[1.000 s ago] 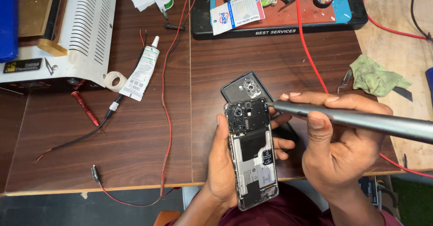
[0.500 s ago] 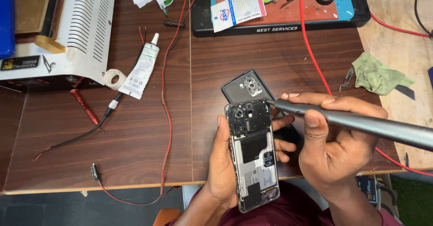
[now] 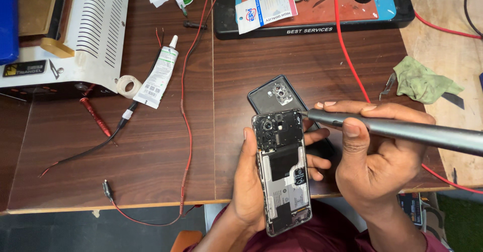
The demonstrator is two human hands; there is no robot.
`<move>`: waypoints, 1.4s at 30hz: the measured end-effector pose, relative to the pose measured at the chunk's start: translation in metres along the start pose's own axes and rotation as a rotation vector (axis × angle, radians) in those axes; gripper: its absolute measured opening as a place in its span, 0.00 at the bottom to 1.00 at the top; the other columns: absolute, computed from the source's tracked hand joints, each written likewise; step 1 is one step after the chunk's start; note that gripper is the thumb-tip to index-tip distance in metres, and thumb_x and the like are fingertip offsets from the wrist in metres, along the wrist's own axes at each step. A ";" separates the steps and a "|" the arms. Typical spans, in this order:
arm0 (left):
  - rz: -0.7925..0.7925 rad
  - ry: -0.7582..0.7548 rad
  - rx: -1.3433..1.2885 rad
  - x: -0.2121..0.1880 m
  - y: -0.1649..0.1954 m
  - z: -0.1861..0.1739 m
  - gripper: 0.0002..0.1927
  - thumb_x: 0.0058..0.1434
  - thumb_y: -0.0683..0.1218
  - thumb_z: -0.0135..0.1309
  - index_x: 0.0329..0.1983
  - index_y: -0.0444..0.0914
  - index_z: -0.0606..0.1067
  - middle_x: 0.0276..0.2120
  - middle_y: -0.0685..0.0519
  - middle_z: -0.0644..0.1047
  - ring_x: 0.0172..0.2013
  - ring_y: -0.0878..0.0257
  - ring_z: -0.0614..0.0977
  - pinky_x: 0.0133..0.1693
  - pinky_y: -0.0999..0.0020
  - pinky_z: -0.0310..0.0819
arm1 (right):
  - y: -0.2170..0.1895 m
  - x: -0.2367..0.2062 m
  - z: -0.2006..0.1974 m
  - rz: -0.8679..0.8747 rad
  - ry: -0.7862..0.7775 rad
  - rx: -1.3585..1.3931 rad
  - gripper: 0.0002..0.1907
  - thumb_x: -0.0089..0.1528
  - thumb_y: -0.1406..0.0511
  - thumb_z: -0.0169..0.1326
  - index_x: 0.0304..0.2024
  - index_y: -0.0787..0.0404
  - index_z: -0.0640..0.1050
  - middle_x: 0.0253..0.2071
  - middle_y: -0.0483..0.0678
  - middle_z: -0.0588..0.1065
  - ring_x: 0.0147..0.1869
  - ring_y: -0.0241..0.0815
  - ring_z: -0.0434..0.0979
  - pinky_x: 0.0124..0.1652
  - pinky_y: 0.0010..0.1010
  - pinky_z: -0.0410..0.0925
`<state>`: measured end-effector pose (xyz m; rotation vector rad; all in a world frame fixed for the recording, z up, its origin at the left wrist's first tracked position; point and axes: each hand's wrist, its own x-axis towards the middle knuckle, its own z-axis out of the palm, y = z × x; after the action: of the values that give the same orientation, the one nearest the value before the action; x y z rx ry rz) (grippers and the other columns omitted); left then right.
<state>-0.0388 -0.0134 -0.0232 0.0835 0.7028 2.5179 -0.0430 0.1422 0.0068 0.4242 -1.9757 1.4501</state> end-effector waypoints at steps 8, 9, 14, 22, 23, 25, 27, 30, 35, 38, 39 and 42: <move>0.004 -0.004 -0.009 0.000 -0.001 0.003 0.52 0.69 0.76 0.19 0.75 0.30 0.61 0.64 0.34 0.72 0.48 0.52 0.82 0.47 0.61 0.80 | 0.000 0.002 -0.004 -0.007 0.001 -0.004 0.13 0.80 0.66 0.48 0.54 0.63 0.56 0.44 0.62 0.79 0.48 0.45 0.85 0.49 0.26 0.78; 0.006 -0.004 -0.005 0.000 -0.001 0.003 0.52 0.69 0.76 0.19 0.75 0.30 0.61 0.64 0.33 0.72 0.48 0.52 0.82 0.47 0.61 0.80 | 0.000 0.002 -0.004 -0.015 -0.002 -0.003 0.13 0.80 0.66 0.48 0.54 0.63 0.56 0.44 0.62 0.79 0.49 0.46 0.85 0.49 0.26 0.78; 0.011 -0.008 0.007 -0.001 0.001 0.006 0.53 0.68 0.77 0.20 0.75 0.30 0.62 0.64 0.33 0.72 0.48 0.52 0.82 0.48 0.61 0.80 | -0.002 0.004 -0.006 -0.026 -0.008 0.004 0.13 0.81 0.66 0.48 0.54 0.63 0.56 0.44 0.62 0.79 0.49 0.46 0.85 0.51 0.27 0.79; 0.003 -0.002 0.023 0.000 0.001 0.010 0.54 0.68 0.77 0.19 0.75 0.30 0.61 0.65 0.33 0.72 0.48 0.52 0.82 0.48 0.61 0.79 | -0.003 0.007 -0.009 -0.047 -0.004 -0.014 0.14 0.80 0.66 0.49 0.54 0.63 0.57 0.43 0.62 0.78 0.50 0.47 0.85 0.51 0.28 0.79; 0.001 -0.001 0.029 0.000 0.001 0.010 0.54 0.67 0.77 0.19 0.75 0.30 0.61 0.65 0.33 0.72 0.48 0.52 0.82 0.48 0.61 0.79 | -0.002 0.007 -0.009 -0.046 -0.002 -0.008 0.14 0.80 0.65 0.49 0.54 0.63 0.57 0.43 0.62 0.79 0.49 0.47 0.85 0.50 0.27 0.79; -0.001 -0.004 0.023 -0.001 0.001 0.009 0.54 0.68 0.77 0.19 0.75 0.30 0.61 0.65 0.33 0.72 0.48 0.53 0.82 0.47 0.62 0.80 | -0.002 0.007 -0.009 -0.038 0.001 -0.004 0.14 0.80 0.65 0.49 0.54 0.63 0.57 0.43 0.61 0.79 0.49 0.46 0.85 0.49 0.27 0.79; -0.001 -0.009 0.019 -0.001 0.000 0.009 0.54 0.68 0.77 0.19 0.76 0.31 0.61 0.65 0.34 0.71 0.47 0.53 0.82 0.46 0.62 0.80 | -0.002 0.006 -0.010 -0.032 0.000 -0.003 0.14 0.80 0.65 0.49 0.54 0.63 0.57 0.43 0.61 0.78 0.49 0.46 0.85 0.50 0.27 0.79; 0.000 -0.011 0.020 0.000 -0.001 0.009 0.53 0.68 0.77 0.19 0.76 0.31 0.61 0.65 0.33 0.71 0.46 0.53 0.82 0.45 0.62 0.81 | -0.002 0.006 -0.011 -0.034 -0.005 0.009 0.14 0.81 0.65 0.49 0.54 0.62 0.57 0.44 0.61 0.78 0.50 0.46 0.85 0.51 0.27 0.79; 0.010 0.005 0.058 0.000 -0.002 0.010 0.53 0.68 0.76 0.18 0.75 0.31 0.61 0.65 0.32 0.72 0.47 0.53 0.83 0.46 0.62 0.81 | -0.001 0.006 -0.012 -0.032 -0.010 0.004 0.14 0.81 0.65 0.49 0.54 0.62 0.57 0.44 0.61 0.79 0.50 0.46 0.85 0.51 0.27 0.79; 0.009 0.008 0.054 0.000 -0.001 0.012 0.53 0.68 0.76 0.18 0.75 0.30 0.61 0.65 0.32 0.72 0.47 0.53 0.83 0.46 0.61 0.81 | -0.001 0.006 -0.013 -0.037 -0.017 -0.003 0.14 0.81 0.65 0.49 0.54 0.63 0.57 0.44 0.61 0.78 0.50 0.47 0.85 0.51 0.28 0.80; 0.013 0.008 0.051 0.000 -0.001 0.011 0.53 0.68 0.76 0.18 0.75 0.30 0.61 0.65 0.32 0.72 0.47 0.53 0.83 0.47 0.61 0.80 | -0.001 0.006 -0.013 -0.037 -0.017 -0.002 0.14 0.81 0.65 0.49 0.54 0.63 0.57 0.44 0.61 0.78 0.50 0.47 0.85 0.51 0.29 0.80; 0.025 0.009 0.042 0.002 0.001 0.013 0.53 0.69 0.76 0.18 0.75 0.29 0.62 0.65 0.32 0.71 0.48 0.52 0.82 0.49 0.61 0.79 | -0.002 0.006 -0.017 -0.029 -0.011 0.011 0.14 0.81 0.65 0.49 0.55 0.63 0.57 0.45 0.60 0.77 0.51 0.48 0.85 0.53 0.30 0.80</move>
<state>-0.0381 -0.0073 -0.0120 0.0959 0.7630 2.5295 -0.0409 0.1585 0.0154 0.4644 -1.9633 1.4442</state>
